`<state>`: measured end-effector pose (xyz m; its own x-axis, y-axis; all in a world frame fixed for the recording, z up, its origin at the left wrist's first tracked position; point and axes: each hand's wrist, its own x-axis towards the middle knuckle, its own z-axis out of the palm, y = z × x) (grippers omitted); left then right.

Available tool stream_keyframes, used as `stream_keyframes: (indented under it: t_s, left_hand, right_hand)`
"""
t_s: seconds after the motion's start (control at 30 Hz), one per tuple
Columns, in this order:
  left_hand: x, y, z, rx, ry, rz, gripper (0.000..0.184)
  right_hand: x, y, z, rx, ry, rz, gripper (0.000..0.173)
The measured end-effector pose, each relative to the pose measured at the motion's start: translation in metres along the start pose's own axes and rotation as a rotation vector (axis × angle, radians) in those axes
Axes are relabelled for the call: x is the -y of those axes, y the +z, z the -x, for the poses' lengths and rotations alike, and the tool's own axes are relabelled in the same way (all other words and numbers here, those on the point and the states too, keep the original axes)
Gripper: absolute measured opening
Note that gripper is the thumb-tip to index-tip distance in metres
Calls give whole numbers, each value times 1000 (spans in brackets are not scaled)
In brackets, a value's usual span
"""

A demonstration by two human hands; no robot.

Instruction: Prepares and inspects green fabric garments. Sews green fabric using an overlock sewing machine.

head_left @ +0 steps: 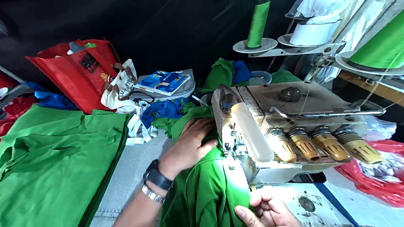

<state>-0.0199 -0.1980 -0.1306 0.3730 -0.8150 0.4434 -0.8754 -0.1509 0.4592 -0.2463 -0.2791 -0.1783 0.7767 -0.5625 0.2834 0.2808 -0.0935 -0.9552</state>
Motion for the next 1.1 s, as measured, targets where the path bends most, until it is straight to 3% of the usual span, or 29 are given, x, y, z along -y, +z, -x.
stream_keyframes:
  t_s: [0.07, 0.13, 0.23, 0.27, 0.33, 0.4, 0.47, 0.5, 0.53, 0.57, 0.63, 0.73, 0.77, 0.87, 1.0, 1.1]
  left_hand:
    - [3, 0, 5, -174, -17, -8, 35]
    - [-4, 0, 29, -305, -104, -70, 47]
    - [-35, 3, 97, -248, -305, 51, 92]
    - [-45, 6, 120, -200, -362, 113, 99]
    - [-57, 18, 156, -199, -436, 244, 90]
    - [-51, 20, 175, -264, -376, 419, 64]
    - [-39, -11, 169, -181, -283, 577, 30]
    - [-29, -34, 159, -121, -250, 558, 11]
    - [-13, -55, 146, -43, -204, 433, 7]
    - [8, -73, 130, 45, -125, 231, 15]
    - [36, -89, 90, 59, 13, -189, 19]
    - [18, -73, 38, -114, -15, -550, 15]
    - [5, -65, 32, -147, -49, -587, 21]
    - [-30, -39, 52, -182, -22, -428, 22]
    - [-83, -7, 121, -70, 48, 174, 46]
    - [-90, 29, 151, -105, 155, 45, 62]
  right_hand:
    - [-5, 2, 3, 6, 16, -52, 37]
    - [-7, -4, 6, 40, 41, -98, 38]
    - [-6, -23, 7, 145, 58, -87, 32]
    - [-6, -29, 8, 188, 69, -62, 29]
    - [-7, -36, 9, 251, 69, -35, 27]
    - [-7, -36, 11, 272, 60, -104, 31]
    - [-1, -36, 11, 252, 97, -256, 36]
    - [4, -33, 10, 212, 131, -335, 37]
    - [8, -30, 9, 187, 154, -385, 38]
    - [9, -26, 9, 184, 156, -404, 38]
    - [4, -9, 14, 185, 126, -346, 36]
    - [-3, 24, 25, 59, 68, -221, 31]
    - [-5, 29, 28, 25, 51, -202, 30]
    - [-9, 28, 30, 37, 33, -165, 28]
    - [-7, 15, 37, 135, 46, -127, 23]
    - [2, 14, 40, 135, 14, -36, 18]
